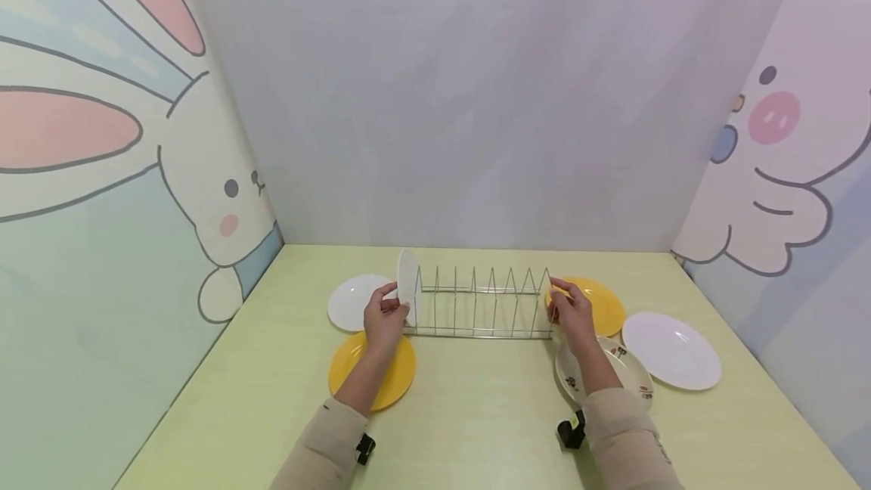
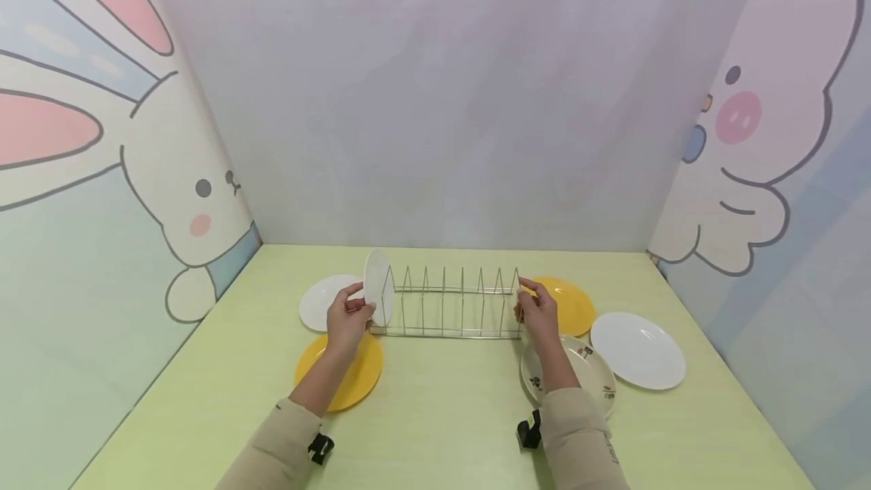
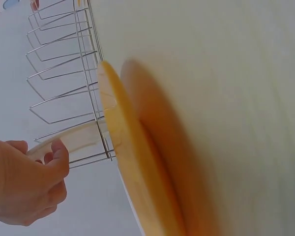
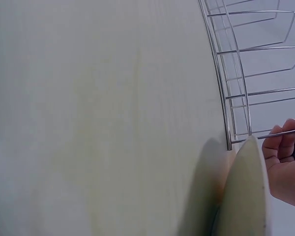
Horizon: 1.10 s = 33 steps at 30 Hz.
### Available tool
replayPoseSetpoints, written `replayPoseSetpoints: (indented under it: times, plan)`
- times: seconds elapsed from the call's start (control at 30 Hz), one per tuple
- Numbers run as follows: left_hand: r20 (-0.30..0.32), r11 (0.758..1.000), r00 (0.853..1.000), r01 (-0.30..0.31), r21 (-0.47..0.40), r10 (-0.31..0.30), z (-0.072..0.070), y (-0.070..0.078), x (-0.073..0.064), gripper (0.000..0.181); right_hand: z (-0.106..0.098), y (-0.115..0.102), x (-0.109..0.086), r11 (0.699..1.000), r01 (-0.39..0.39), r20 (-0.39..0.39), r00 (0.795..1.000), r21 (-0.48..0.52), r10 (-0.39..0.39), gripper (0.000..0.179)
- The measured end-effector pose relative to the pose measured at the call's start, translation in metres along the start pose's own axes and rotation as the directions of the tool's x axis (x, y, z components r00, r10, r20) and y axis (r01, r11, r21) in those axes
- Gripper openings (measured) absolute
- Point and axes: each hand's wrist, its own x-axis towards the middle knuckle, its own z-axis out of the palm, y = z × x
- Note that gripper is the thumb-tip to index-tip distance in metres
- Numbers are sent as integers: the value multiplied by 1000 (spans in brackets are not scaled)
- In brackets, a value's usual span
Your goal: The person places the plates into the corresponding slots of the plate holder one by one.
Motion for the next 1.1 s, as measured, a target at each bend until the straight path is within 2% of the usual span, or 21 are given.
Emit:
replayPoseSetpoints:
  times: [0.17,0.3,0.5,0.67,0.8,0.93,1.03,1.1]
  plan:
    - [36,999,999,39,-8,-39,-2,2,-3,40,-2,5,0,1000,22,7,1000,14,-22,33]
    - [102,998,993,56,-23,-53,-7,7,-9,45,-7,15,3,1000,12,-5,1000,26,-11,31]
    - [233,999,972,32,28,-38,-34,12,-10,48,-8,29,11,1000,23,-2,1000,-8,-23,34]
    - [343,993,939,-12,115,-28,-62,10,-5,47,-6,30,13,999,48,-3,999,-8,-48,34]
    - [409,983,912,-43,181,-36,-81,7,-1,48,-7,29,11,999,49,5,999,-4,-49,35]
    - [477,973,877,-49,226,-66,-99,4,5,50,-7,28,10,999,49,16,999,1,-49,34]
    - [531,968,844,-69,240,-72,-112,4,10,54,-7,28,11,999,49,15,999,7,-49,34]
    - [554,966,830,-81,247,-72,-120,3,14,55,-7,27,12,999,48,11,999,15,-48,35]
